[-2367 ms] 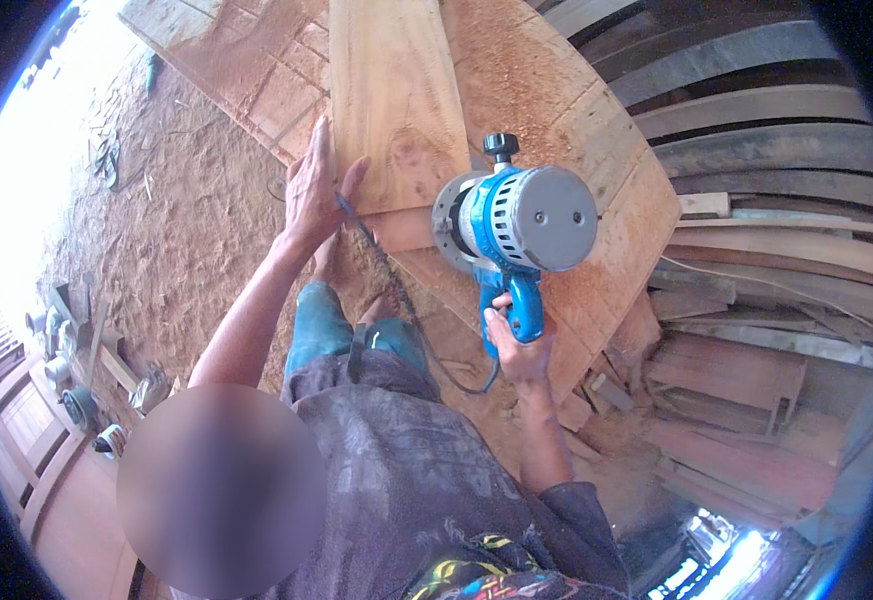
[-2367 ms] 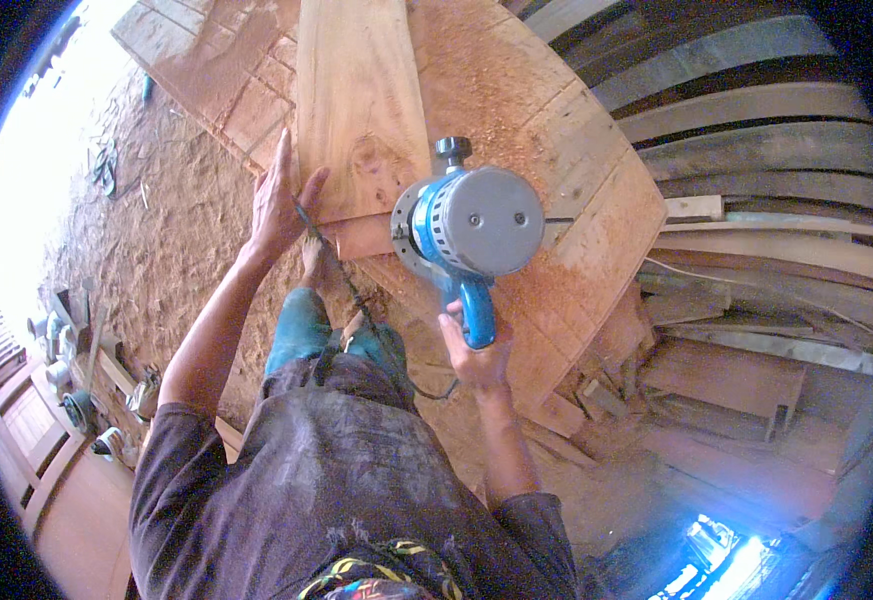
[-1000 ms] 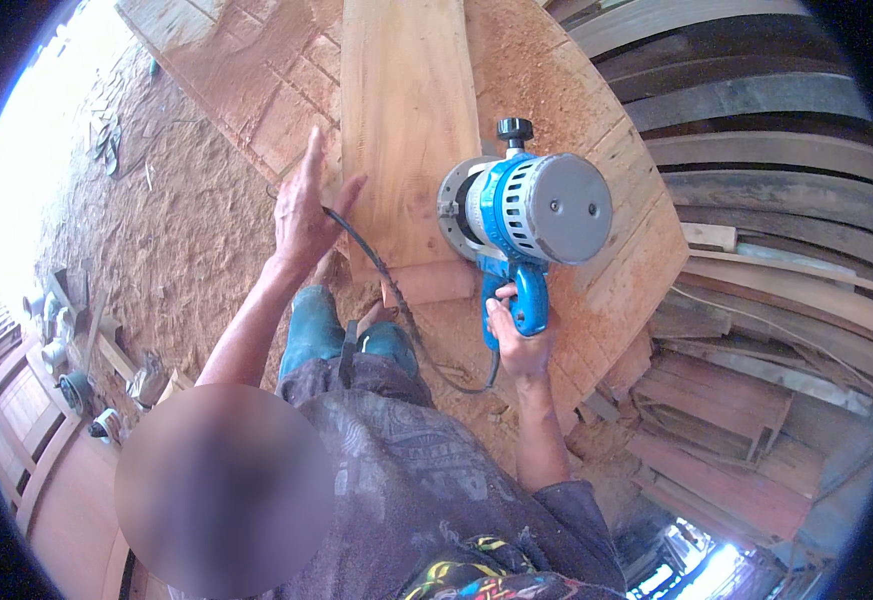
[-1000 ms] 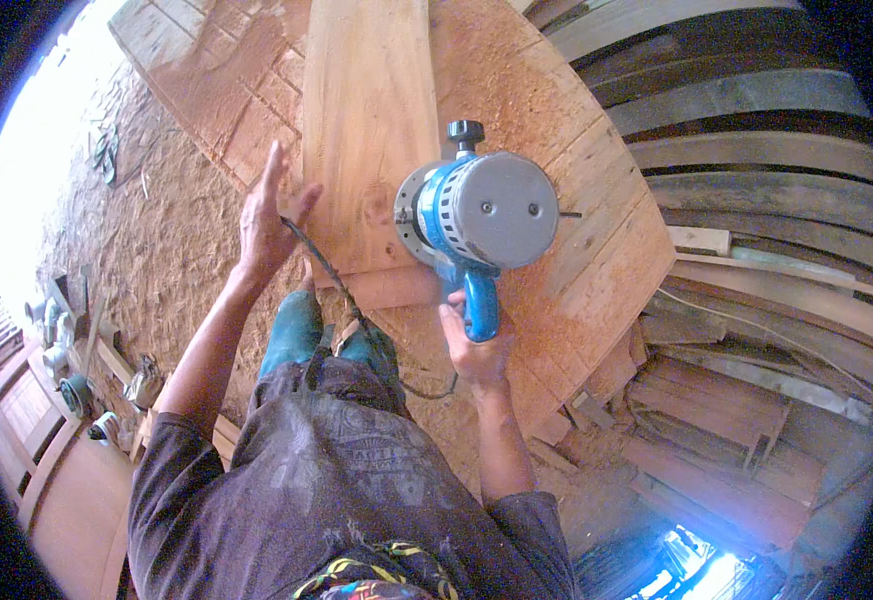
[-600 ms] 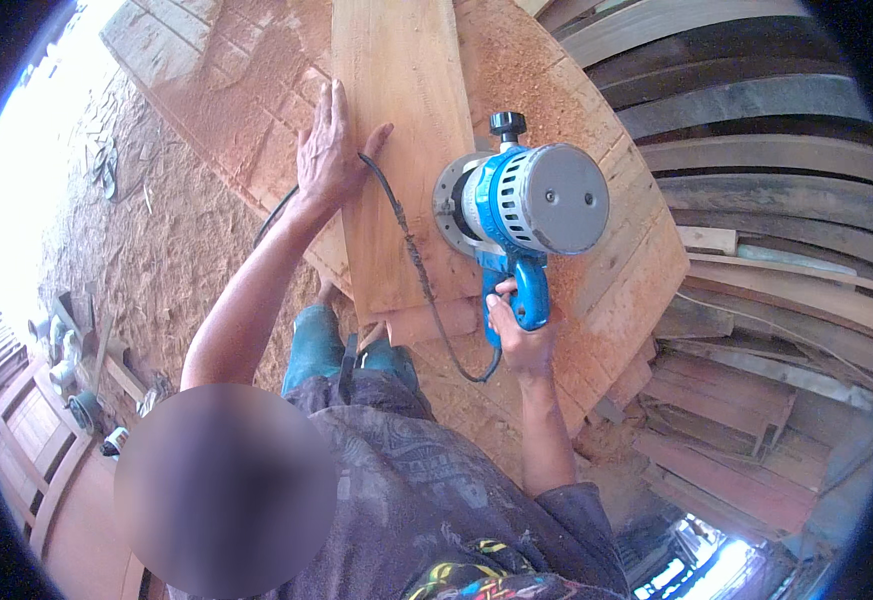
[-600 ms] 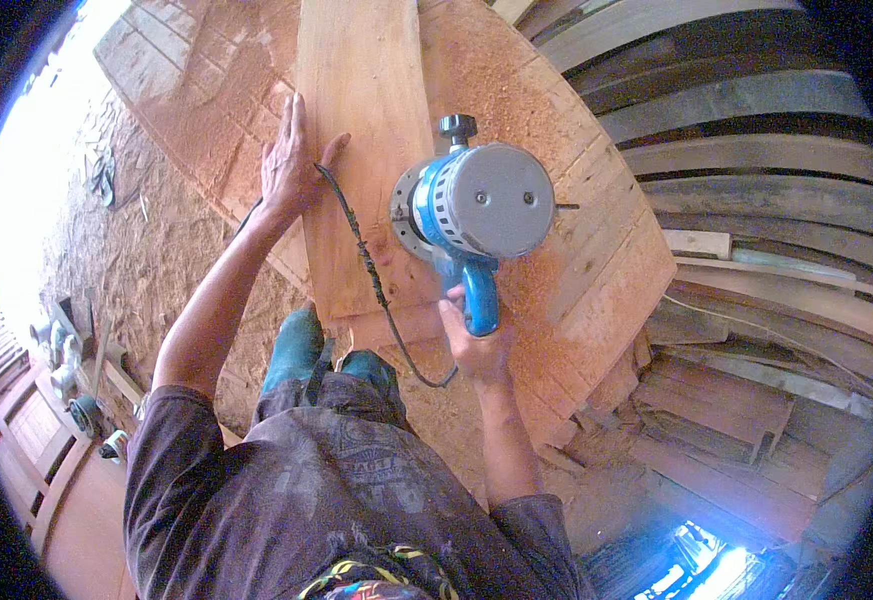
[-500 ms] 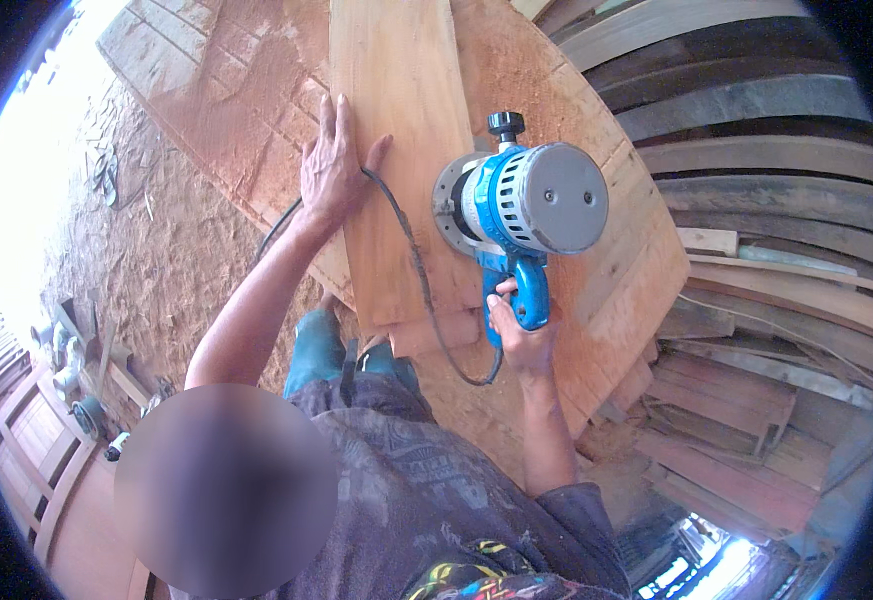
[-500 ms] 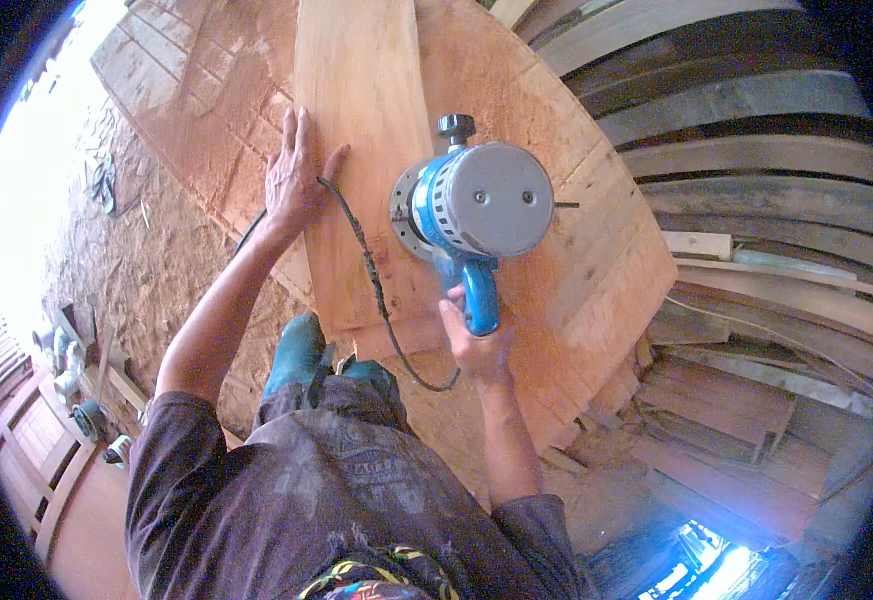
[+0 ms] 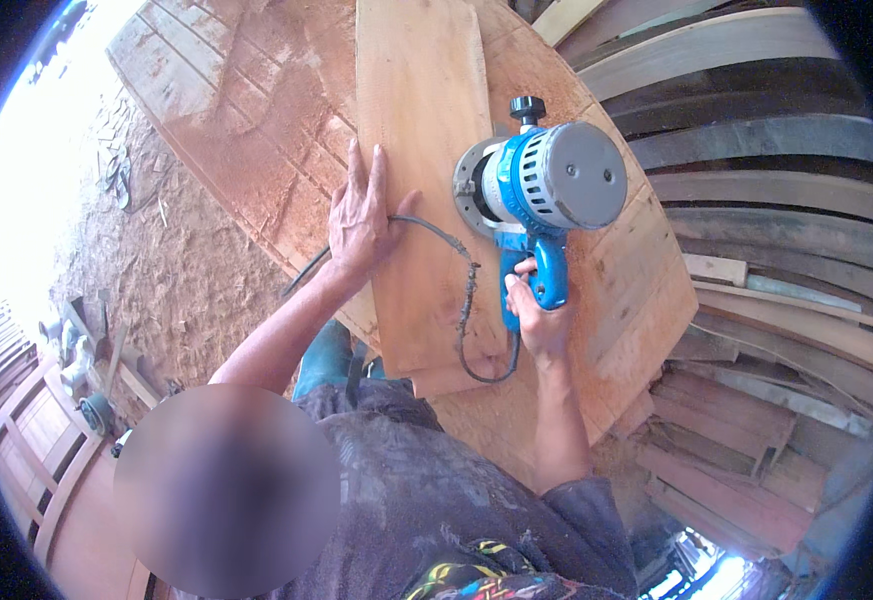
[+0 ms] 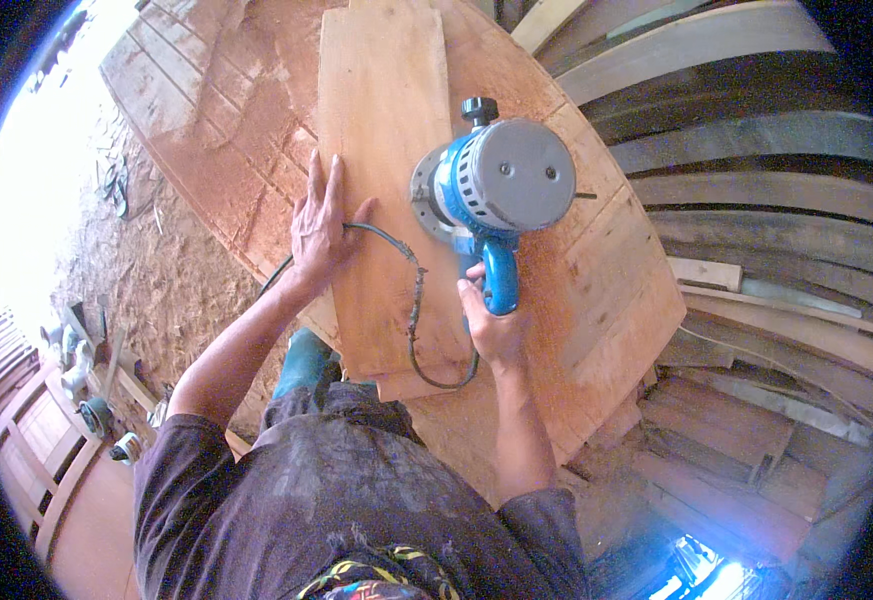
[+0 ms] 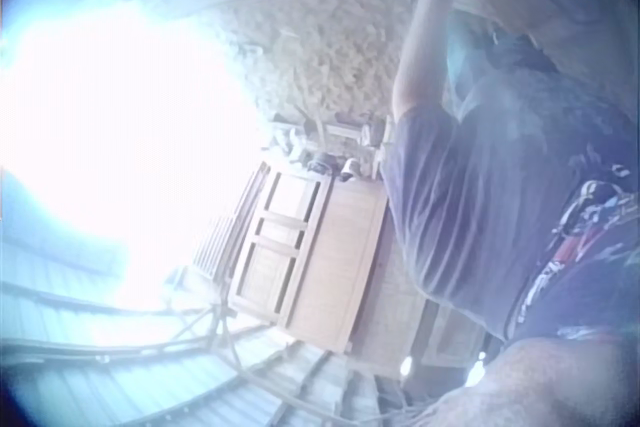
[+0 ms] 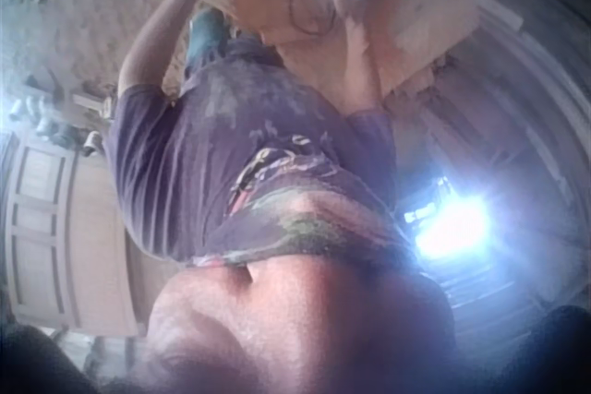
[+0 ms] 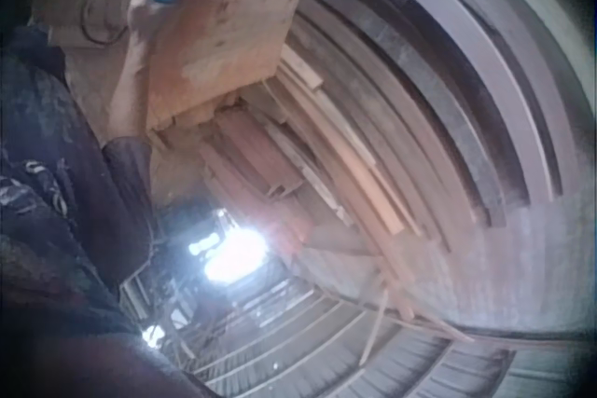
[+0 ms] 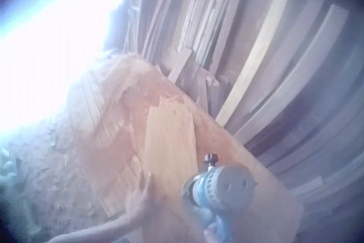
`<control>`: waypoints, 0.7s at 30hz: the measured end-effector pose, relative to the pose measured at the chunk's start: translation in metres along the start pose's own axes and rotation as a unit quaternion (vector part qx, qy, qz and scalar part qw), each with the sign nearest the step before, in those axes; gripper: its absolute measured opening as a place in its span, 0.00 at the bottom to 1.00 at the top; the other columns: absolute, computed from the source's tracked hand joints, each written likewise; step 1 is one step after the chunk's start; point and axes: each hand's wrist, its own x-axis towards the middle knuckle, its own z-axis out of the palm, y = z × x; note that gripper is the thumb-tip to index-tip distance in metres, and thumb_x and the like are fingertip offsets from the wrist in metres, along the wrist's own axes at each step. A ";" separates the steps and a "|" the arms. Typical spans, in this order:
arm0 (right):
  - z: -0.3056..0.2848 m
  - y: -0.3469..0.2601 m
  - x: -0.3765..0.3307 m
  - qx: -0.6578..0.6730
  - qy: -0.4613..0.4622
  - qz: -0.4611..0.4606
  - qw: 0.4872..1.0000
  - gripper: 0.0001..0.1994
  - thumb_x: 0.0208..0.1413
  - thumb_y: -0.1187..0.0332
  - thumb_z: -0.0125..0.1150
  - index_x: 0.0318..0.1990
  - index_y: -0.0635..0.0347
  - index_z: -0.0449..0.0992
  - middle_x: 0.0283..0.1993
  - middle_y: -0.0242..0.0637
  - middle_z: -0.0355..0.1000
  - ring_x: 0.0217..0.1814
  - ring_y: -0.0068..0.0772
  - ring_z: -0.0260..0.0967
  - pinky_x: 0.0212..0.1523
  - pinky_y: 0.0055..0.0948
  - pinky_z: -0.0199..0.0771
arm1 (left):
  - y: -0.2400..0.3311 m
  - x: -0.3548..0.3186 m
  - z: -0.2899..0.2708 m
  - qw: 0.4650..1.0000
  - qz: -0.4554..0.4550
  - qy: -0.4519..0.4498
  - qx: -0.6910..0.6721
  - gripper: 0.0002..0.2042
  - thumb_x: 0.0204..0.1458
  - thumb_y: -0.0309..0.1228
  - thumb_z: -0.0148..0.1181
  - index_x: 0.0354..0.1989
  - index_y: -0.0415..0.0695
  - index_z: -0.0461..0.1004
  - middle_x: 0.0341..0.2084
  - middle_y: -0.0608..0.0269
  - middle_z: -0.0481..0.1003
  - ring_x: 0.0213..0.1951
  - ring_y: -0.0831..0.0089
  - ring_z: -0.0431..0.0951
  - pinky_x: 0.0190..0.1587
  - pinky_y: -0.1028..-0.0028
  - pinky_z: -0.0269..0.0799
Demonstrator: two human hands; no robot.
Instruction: The person uses a handheld electric router to smooth the edges of several wooden planks on a workbench. They repeatedly position the planks, run the router along the edges, and flip the pieces to work on different sides.
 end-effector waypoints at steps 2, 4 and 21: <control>0.008 -0.013 0.014 0.021 -0.004 0.017 1.000 0.08 0.59 0.80 0.63 0.43 0.58 0.73 0.27 0.26 0.68 0.23 0.16 0.65 0.24 0.23 0.65 | -0.002 -0.001 0.001 1.000 0.008 0.006 0.000 0.39 0.61 0.51 0.61 0.72 0.34 0.59 0.72 0.24 0.49 0.61 0.36 0.72 0.62 0.50 0.67; 0.014 -0.022 0.027 0.023 -0.010 0.013 1.000 0.08 0.59 0.80 0.63 0.43 0.59 0.74 0.26 0.26 0.68 0.23 0.16 0.65 0.24 0.23 0.65 | -0.004 0.000 0.002 1.000 0.013 0.005 -0.003 0.39 0.60 0.50 0.62 0.72 0.33 0.59 0.72 0.23 0.49 0.61 0.36 0.73 0.62 0.50 0.68; 0.054 -0.053 0.132 0.032 -0.016 -0.022 0.999 0.06 0.59 0.80 0.61 0.42 0.61 0.74 0.24 0.28 0.69 0.21 0.16 0.65 0.23 0.24 0.67 | -0.009 0.000 -0.004 0.998 0.041 0.000 -0.039 0.44 0.54 0.46 0.70 0.73 0.34 0.56 0.72 0.22 0.48 0.62 0.36 0.72 0.61 0.51 0.68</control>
